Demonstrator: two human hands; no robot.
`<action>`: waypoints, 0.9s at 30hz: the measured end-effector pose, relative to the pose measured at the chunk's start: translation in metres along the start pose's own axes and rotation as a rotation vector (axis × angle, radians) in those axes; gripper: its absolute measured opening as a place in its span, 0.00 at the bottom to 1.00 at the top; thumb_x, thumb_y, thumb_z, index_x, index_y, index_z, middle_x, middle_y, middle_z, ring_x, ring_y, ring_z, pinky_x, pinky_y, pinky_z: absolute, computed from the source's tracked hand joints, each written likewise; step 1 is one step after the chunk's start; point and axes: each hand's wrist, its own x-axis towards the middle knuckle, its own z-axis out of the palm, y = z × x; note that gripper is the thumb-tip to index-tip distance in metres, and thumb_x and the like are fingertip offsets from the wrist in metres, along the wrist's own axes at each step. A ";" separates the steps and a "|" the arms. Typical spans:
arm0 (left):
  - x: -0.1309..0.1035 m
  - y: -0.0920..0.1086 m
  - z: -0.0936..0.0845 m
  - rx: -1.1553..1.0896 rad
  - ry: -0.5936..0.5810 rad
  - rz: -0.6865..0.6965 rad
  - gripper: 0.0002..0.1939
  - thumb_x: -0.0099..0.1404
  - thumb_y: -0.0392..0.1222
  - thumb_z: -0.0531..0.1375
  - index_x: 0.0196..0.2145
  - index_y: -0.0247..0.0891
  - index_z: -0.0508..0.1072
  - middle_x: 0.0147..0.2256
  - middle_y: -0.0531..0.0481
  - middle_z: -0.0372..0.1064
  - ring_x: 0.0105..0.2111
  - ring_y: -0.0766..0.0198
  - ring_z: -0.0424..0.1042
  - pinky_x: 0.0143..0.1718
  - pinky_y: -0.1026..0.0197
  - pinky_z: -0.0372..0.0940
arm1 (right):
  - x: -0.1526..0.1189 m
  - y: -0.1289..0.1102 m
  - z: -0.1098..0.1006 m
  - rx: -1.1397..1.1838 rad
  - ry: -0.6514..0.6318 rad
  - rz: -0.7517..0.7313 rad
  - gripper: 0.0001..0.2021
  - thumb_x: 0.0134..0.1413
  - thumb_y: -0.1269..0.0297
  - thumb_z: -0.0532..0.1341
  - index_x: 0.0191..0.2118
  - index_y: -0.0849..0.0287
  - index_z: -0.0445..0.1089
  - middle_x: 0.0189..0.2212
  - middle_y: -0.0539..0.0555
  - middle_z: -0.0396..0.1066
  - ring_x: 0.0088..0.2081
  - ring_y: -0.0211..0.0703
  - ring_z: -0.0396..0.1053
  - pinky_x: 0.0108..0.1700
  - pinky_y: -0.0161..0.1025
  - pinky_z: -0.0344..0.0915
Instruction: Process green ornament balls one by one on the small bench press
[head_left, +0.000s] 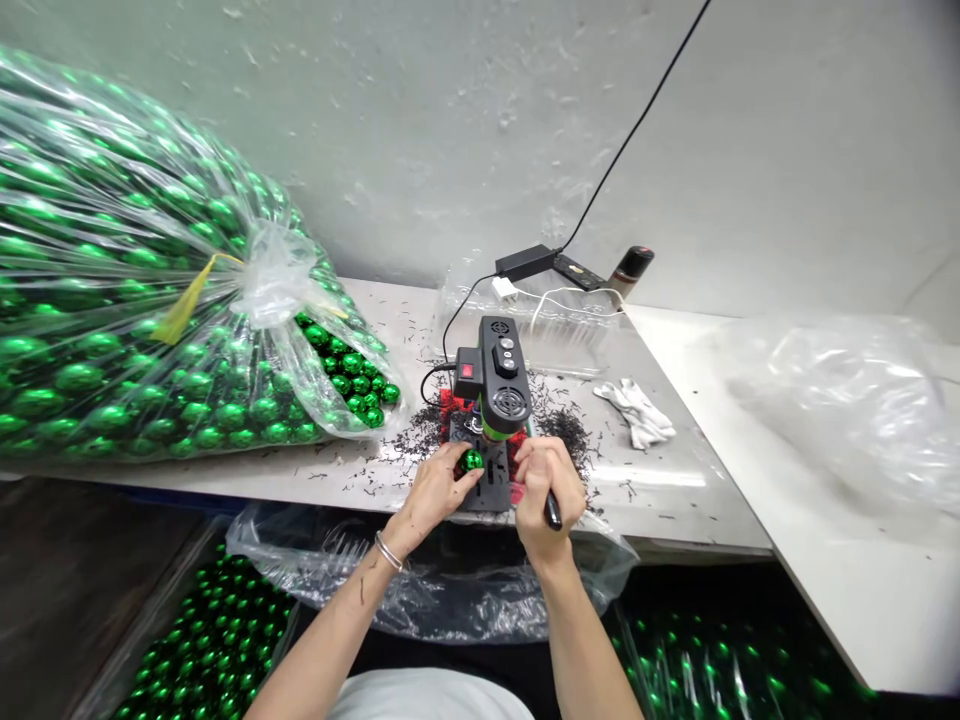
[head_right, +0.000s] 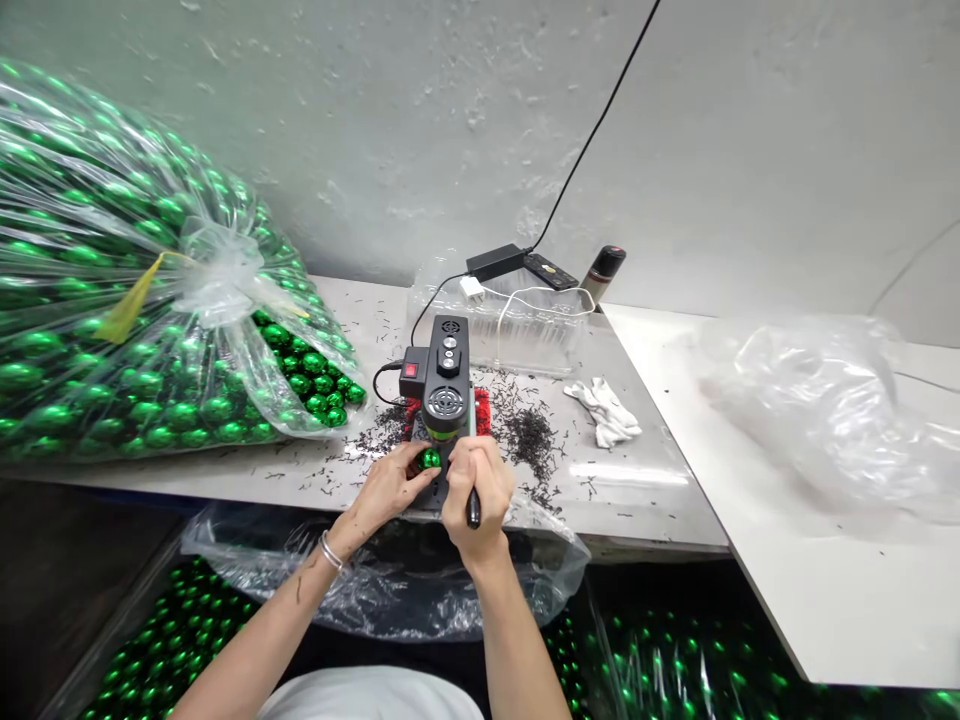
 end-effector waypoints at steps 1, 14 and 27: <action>0.000 0.000 0.003 0.021 0.017 0.029 0.16 0.64 0.42 0.63 0.50 0.38 0.76 0.45 0.42 0.76 0.41 0.54 0.76 0.45 0.54 0.70 | 0.000 0.000 0.000 -0.001 -0.002 0.004 0.15 0.63 0.77 0.50 0.26 0.56 0.59 0.24 0.49 0.62 0.31 0.38 0.65 0.33 0.38 0.63; -0.002 -0.016 0.031 0.054 0.197 0.104 0.16 0.62 0.47 0.68 0.47 0.40 0.79 0.44 0.43 0.77 0.47 0.51 0.72 0.51 0.46 0.65 | -0.025 0.015 0.001 -0.033 -0.014 -0.019 0.13 0.63 0.73 0.49 0.28 0.56 0.61 0.28 0.50 0.64 0.30 0.39 0.66 0.31 0.39 0.63; -0.004 -0.014 0.030 0.062 0.190 0.106 0.15 0.63 0.47 0.67 0.47 0.41 0.78 0.45 0.43 0.77 0.47 0.52 0.71 0.52 0.47 0.64 | -0.060 0.057 0.018 -0.019 0.084 -0.144 0.13 0.66 0.68 0.46 0.29 0.54 0.59 0.28 0.49 0.63 0.28 0.40 0.65 0.42 0.49 0.67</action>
